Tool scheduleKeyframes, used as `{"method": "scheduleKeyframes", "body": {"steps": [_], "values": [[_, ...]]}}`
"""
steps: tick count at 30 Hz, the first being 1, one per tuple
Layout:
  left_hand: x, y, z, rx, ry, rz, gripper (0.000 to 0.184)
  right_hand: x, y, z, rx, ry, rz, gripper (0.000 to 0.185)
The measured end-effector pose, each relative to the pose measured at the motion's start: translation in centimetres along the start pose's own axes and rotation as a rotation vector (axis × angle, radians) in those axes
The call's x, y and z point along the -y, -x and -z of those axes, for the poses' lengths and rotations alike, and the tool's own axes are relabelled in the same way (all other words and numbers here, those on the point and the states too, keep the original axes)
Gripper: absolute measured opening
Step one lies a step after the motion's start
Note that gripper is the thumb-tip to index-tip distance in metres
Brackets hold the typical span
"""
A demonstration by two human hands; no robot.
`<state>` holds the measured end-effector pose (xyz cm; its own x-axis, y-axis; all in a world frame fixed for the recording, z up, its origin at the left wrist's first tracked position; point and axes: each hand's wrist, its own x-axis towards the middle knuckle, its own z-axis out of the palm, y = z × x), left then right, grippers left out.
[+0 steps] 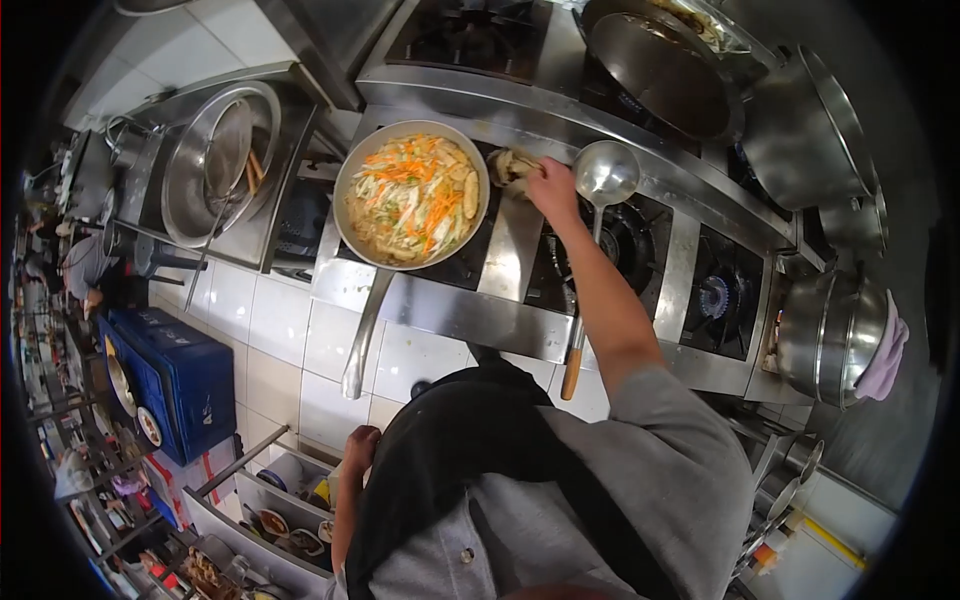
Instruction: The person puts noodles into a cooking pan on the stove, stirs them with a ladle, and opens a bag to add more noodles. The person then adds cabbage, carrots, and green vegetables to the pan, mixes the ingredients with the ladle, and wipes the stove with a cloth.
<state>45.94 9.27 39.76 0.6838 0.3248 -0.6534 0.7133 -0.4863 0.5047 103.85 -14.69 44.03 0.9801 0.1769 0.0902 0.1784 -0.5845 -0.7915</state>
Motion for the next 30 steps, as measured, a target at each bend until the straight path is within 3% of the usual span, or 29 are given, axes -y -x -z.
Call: {"method": "scheduleKeyframes", "body": {"steps": [2,4,6,8,10,12,15,16,18,22,24,28,30], "values": [[1.4,-0.5,0.3,0.058,-0.013,0.053,0.024,0.2,4.2,1.9,0.069,-0.044,0.055,0.024],[2.8,-1.1,1.5,0.074,-0.052,0.063,0.024,2.1,10.5,3.9,0.209,-0.06,-0.04,0.021],[7.4,-3.0,1.4,0.146,-0.125,-0.122,0.022,1.0,15.5,3.8,0.403,0.0,-0.14,0.02],[8.8,-4.3,2.3,0.1,-0.163,-0.091,0.021,-1.1,19.8,1.1,0.246,-0.16,-0.205,0.024],[13.4,-7.1,3.1,0.075,-0.256,-0.361,0.022,-1.5,22.1,-1.1,0.091,-0.025,-0.091,0.029],[11.0,-8.0,6.1,0.175,0.084,0.134,0.026,-0.4,24.1,-1.8,-0.062,0.108,0.026,0.035],[15.5,-12.5,7.6,0.156,0.192,0.061,0.025,4.1,26.5,-0.8,0.061,0.201,-0.152,0.038],[14.8,-13.5,8.6,0.13,0.352,0.202,0.025,3.5,27.5,-1.0,0.06,0.276,-0.157,0.038],[15.6,-15.3,10.2,0.114,0.377,0.142,0.023,2.6,29.4,-1.2,-0.023,0.466,-0.051,0.038],[14.1,-14.8,12.6,0.042,0.383,0.115,0.02,0.8,29.8,-0.9,0.029,0.542,-0.105,0.038],[13.4,-14.0,12.5,0.018,0.387,0.129,0.021,1.4,29.1,-0.3,0.148,0.569,-0.317,0.037],[15.6,-13.1,9.9,0.058,0.41,0.2,0.024,1.5,29.2,1.1,0.025,0.373,-0.253,0.037],[18.7,-13.7,7.7,0.153,0.082,-0.103,0.028,2.3,29.7,2.8,-0.157,0.357,-0.287,0.042]]}}
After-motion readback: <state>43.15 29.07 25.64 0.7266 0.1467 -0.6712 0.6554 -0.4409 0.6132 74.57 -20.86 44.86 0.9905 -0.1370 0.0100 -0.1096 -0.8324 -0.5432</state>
